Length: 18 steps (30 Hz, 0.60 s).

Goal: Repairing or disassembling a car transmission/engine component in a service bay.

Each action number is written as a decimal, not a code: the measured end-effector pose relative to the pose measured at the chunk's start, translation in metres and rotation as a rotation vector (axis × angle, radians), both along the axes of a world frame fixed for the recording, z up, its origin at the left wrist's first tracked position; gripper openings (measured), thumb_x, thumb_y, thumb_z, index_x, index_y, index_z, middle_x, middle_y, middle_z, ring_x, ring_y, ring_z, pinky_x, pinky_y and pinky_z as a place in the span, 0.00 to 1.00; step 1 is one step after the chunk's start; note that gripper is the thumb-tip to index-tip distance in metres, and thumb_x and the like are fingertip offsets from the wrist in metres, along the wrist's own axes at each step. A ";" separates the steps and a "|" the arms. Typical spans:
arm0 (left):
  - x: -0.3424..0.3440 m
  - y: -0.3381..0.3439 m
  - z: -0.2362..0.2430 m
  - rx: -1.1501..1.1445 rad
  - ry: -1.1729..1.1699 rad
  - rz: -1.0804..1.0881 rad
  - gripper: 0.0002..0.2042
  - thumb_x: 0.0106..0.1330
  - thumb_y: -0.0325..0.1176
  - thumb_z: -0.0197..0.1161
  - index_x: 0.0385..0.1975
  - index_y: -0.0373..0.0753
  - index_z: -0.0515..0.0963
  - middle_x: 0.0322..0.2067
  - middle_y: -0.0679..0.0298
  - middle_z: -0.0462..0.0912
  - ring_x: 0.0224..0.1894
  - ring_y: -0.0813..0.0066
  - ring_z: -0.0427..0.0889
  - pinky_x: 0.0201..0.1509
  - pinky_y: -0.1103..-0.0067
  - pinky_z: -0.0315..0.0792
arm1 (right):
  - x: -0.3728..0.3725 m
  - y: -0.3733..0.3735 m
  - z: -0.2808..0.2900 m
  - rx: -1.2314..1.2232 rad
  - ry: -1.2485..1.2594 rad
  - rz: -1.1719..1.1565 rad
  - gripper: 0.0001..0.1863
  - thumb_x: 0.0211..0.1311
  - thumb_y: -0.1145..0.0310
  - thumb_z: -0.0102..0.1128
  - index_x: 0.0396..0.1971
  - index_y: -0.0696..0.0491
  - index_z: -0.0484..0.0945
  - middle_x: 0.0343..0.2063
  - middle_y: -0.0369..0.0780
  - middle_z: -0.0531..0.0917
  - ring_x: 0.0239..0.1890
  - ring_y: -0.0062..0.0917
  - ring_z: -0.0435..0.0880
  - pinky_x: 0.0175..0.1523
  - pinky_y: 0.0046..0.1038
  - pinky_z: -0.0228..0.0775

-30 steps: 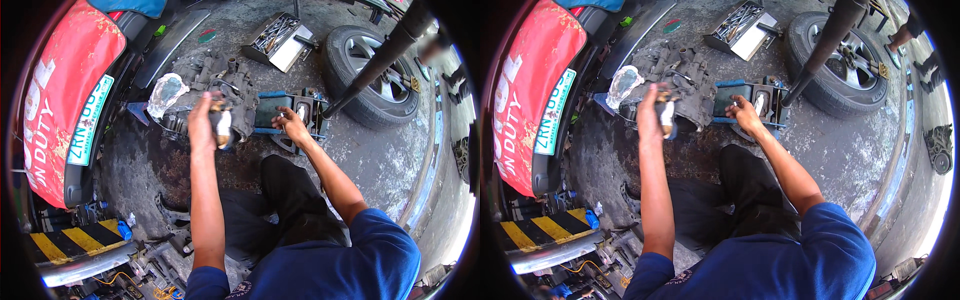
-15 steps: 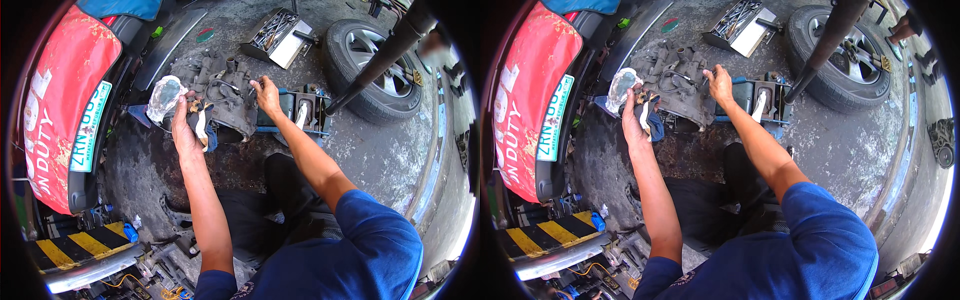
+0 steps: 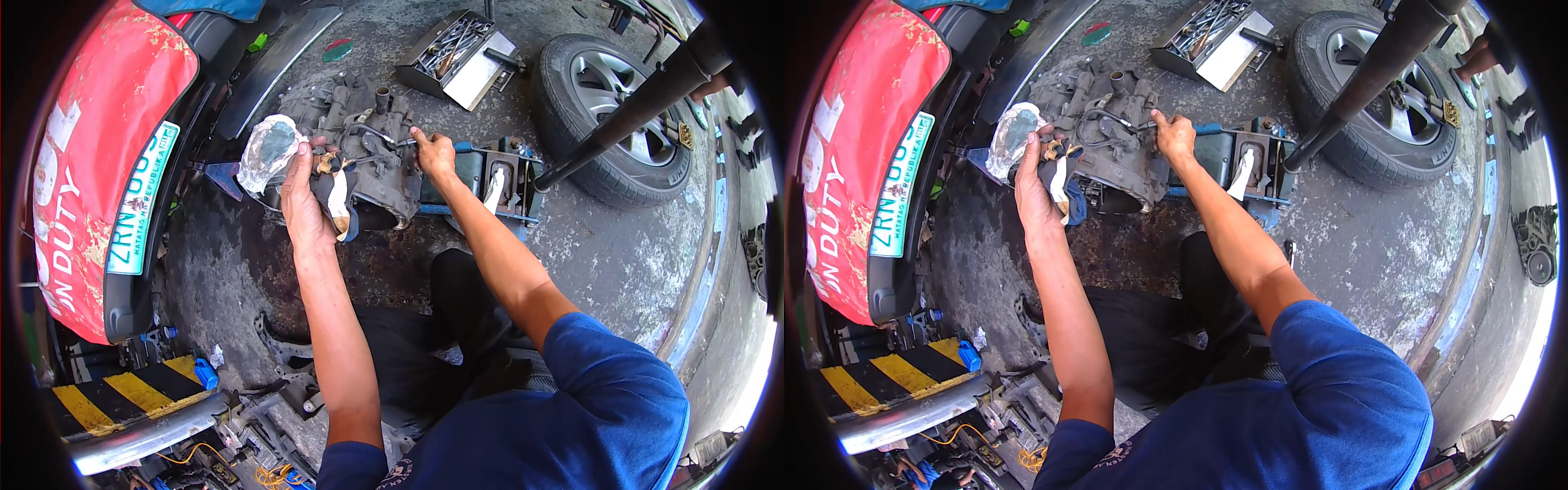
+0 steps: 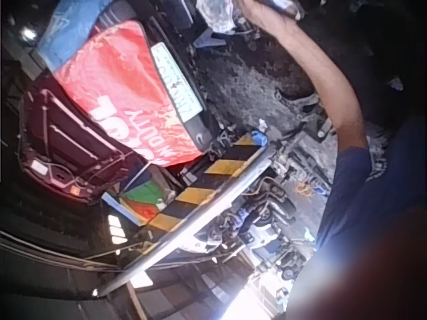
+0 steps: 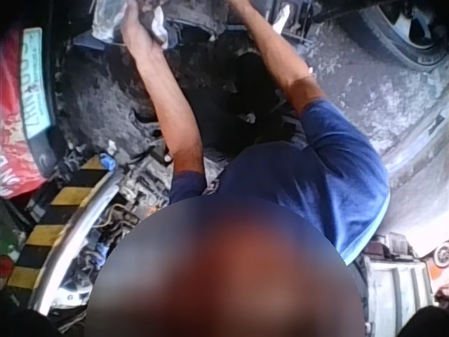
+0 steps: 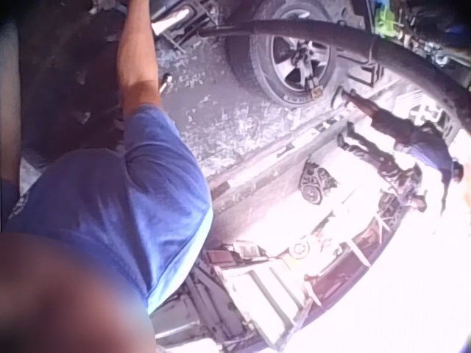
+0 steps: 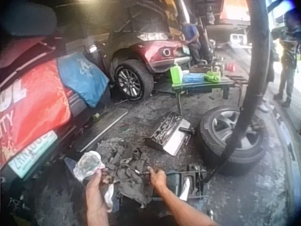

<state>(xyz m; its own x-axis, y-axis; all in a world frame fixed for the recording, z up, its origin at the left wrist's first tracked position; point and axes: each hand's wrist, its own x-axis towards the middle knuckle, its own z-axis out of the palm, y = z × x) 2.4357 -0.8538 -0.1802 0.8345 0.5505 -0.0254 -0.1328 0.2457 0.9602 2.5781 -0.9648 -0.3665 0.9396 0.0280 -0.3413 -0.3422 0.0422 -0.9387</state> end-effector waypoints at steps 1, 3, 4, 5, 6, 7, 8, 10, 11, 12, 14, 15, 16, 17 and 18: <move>0.000 0.000 0.000 0.001 0.001 0.000 0.19 0.70 0.45 0.59 0.46 0.33 0.78 0.33 0.61 0.81 0.33 0.78 0.81 0.35 0.81 0.78 | 0.002 -0.002 -0.002 -0.143 0.017 0.086 0.21 0.65 0.55 0.62 0.27 0.60 0.75 0.19 0.41 0.81 0.17 0.23 0.78 0.23 0.28 0.67; 0.001 -0.002 0.000 0.015 -0.005 -0.017 0.18 0.71 0.44 0.59 0.46 0.33 0.78 0.33 0.62 0.81 0.32 0.78 0.81 0.34 0.81 0.78 | 0.005 -0.003 -0.011 -0.221 -0.064 0.065 0.22 0.65 0.53 0.62 0.26 0.60 0.75 0.18 0.41 0.80 0.18 0.23 0.78 0.24 0.29 0.67; 0.002 -0.005 0.001 0.012 -0.006 -0.017 0.18 0.71 0.44 0.59 0.46 0.33 0.78 0.33 0.62 0.81 0.32 0.78 0.81 0.34 0.81 0.78 | 0.005 -0.003 -0.018 -0.298 -0.143 0.047 0.23 0.65 0.52 0.61 0.25 0.60 0.75 0.18 0.42 0.79 0.19 0.23 0.78 0.24 0.29 0.66; 0.003 -0.007 0.002 -0.001 -0.004 -0.033 0.18 0.71 0.44 0.58 0.46 0.33 0.78 0.33 0.62 0.81 0.32 0.78 0.81 0.34 0.82 0.77 | 0.006 -0.006 -0.025 -0.302 -0.145 0.048 0.23 0.65 0.52 0.61 0.25 0.60 0.75 0.18 0.42 0.79 0.19 0.23 0.78 0.24 0.29 0.66; 0.003 -0.007 0.003 -0.009 -0.003 -0.036 0.18 0.71 0.44 0.58 0.45 0.33 0.78 0.33 0.62 0.81 0.31 0.78 0.80 0.33 0.82 0.77 | 0.004 -0.004 -0.027 -0.206 -0.181 0.062 0.22 0.66 0.53 0.60 0.26 0.60 0.75 0.17 0.40 0.77 0.19 0.22 0.77 0.25 0.28 0.65; 0.003 -0.006 0.002 0.010 -0.002 -0.035 0.17 0.71 0.43 0.57 0.45 0.32 0.78 0.33 0.62 0.81 0.31 0.78 0.80 0.33 0.82 0.77 | 0.003 -0.004 -0.029 -0.110 -0.215 0.077 0.21 0.66 0.54 0.60 0.26 0.60 0.75 0.16 0.39 0.76 0.19 0.21 0.76 0.25 0.27 0.65; 0.005 -0.005 -0.001 0.003 -0.007 -0.046 0.18 0.71 0.44 0.58 0.45 0.32 0.78 0.33 0.61 0.81 0.30 0.79 0.80 0.33 0.82 0.77 | 0.002 -0.006 -0.031 -0.109 -0.222 0.088 0.21 0.66 0.54 0.60 0.26 0.60 0.75 0.16 0.39 0.76 0.19 0.21 0.76 0.25 0.27 0.65; 0.001 -0.001 0.000 0.005 0.003 -0.023 0.18 0.71 0.44 0.58 0.45 0.32 0.78 0.33 0.61 0.81 0.31 0.79 0.80 0.34 0.83 0.76 | -0.005 -0.006 -0.027 0.196 -0.191 0.130 0.26 0.68 0.51 0.55 0.27 0.63 0.76 0.19 0.40 0.79 0.20 0.25 0.76 0.28 0.31 0.68; -0.001 0.002 0.002 0.006 0.003 -0.008 0.18 0.71 0.44 0.58 0.45 0.32 0.78 0.33 0.61 0.81 0.31 0.79 0.80 0.34 0.83 0.76 | -0.005 -0.005 -0.024 0.221 -0.152 0.158 0.21 0.69 0.57 0.56 0.32 0.64 0.76 0.19 0.38 0.78 0.18 0.22 0.74 0.25 0.30 0.63; -0.002 0.004 0.003 -0.001 -0.004 0.000 0.18 0.71 0.44 0.58 0.45 0.32 0.78 0.33 0.61 0.81 0.32 0.79 0.80 0.34 0.83 0.75 | -0.003 -0.006 -0.021 0.221 -0.151 0.163 0.21 0.69 0.57 0.56 0.32 0.64 0.76 0.19 0.38 0.78 0.18 0.22 0.74 0.25 0.30 0.63; -0.006 0.008 0.004 -0.006 -0.010 0.015 0.18 0.71 0.44 0.58 0.45 0.32 0.78 0.33 0.62 0.81 0.32 0.79 0.80 0.35 0.83 0.75 | -0.001 -0.006 -0.016 0.094 -0.007 0.317 0.17 0.67 0.60 0.59 0.38 0.62 0.76 0.22 0.39 0.79 0.20 0.22 0.75 0.27 0.30 0.65; -0.005 0.007 0.003 -0.004 -0.019 0.019 0.18 0.71 0.44 0.58 0.45 0.32 0.78 0.33 0.62 0.82 0.33 0.79 0.80 0.35 0.83 0.75 | 0.002 -0.008 -0.019 0.091 -0.013 0.314 0.17 0.67 0.60 0.59 0.38 0.62 0.76 0.22 0.39 0.79 0.20 0.22 0.75 0.27 0.30 0.65; 0.000 0.004 0.003 -0.003 -0.029 0.019 0.18 0.71 0.44 0.59 0.45 0.32 0.78 0.33 0.61 0.82 0.33 0.79 0.80 0.36 0.83 0.75 | 0.007 -0.012 -0.026 -0.111 -0.194 0.281 0.17 0.66 0.60 0.59 0.40 0.61 0.76 0.22 0.38 0.79 0.22 0.22 0.74 0.28 0.29 0.66; 0.004 0.000 0.003 -0.010 -0.029 0.002 0.18 0.71 0.44 0.59 0.46 0.32 0.78 0.33 0.61 0.82 0.33 0.79 0.81 0.36 0.83 0.75 | 0.013 -0.017 -0.032 -0.315 -0.372 0.244 0.17 0.66 0.60 0.59 0.41 0.60 0.76 0.22 0.38 0.78 0.23 0.22 0.74 0.29 0.28 0.66; 0.003 0.002 0.003 -0.007 -0.033 0.015 0.18 0.71 0.44 0.59 0.46 0.32 0.78 0.33 0.61 0.82 0.33 0.79 0.81 0.36 0.83 0.75 | 0.011 -0.015 -0.033 -0.310 -0.378 0.255 0.17 0.66 0.60 0.59 0.41 0.60 0.76 0.22 0.38 0.78 0.23 0.22 0.74 0.29 0.28 0.66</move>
